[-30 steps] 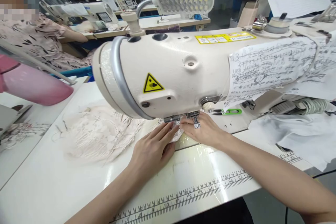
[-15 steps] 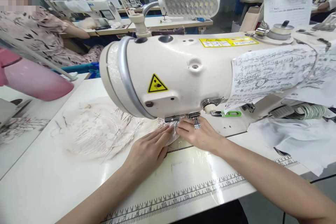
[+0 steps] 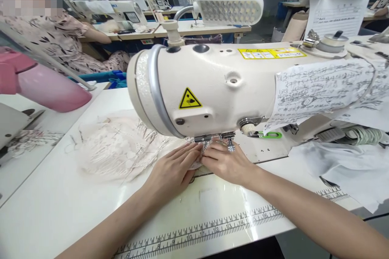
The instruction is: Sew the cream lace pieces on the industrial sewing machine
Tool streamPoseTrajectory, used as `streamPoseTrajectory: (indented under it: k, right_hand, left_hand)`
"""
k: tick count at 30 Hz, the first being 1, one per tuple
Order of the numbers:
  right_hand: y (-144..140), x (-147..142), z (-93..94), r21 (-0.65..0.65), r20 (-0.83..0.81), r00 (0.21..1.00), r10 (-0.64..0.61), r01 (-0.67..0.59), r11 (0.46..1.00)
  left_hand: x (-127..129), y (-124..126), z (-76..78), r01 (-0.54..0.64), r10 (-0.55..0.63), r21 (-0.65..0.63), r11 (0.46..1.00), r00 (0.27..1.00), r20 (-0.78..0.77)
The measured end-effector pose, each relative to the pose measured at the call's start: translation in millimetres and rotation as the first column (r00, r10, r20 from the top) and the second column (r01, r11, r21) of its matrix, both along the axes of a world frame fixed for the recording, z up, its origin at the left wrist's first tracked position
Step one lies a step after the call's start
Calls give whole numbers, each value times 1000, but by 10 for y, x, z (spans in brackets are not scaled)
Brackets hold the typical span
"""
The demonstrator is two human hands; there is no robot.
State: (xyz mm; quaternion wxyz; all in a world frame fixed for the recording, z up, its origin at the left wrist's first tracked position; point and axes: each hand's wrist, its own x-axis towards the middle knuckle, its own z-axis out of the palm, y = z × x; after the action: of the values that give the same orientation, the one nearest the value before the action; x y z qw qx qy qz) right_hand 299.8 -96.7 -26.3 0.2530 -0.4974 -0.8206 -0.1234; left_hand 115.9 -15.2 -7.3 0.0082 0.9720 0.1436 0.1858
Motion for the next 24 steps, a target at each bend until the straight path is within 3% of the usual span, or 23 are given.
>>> streamPoseTrajectory:
  k: [15, 24]
  right_hand:
    - [-8, 29, 52, -25, -30, 999, -21, 20, 999]
    - [-19, 76, 81, 9, 25, 998, -66, 66, 998]
  left_hand:
    - [20, -35, 10, -63, 63, 29, 998, 998, -19]
    - [36, -54, -28, -69, 73, 129, 989, 997, -30]
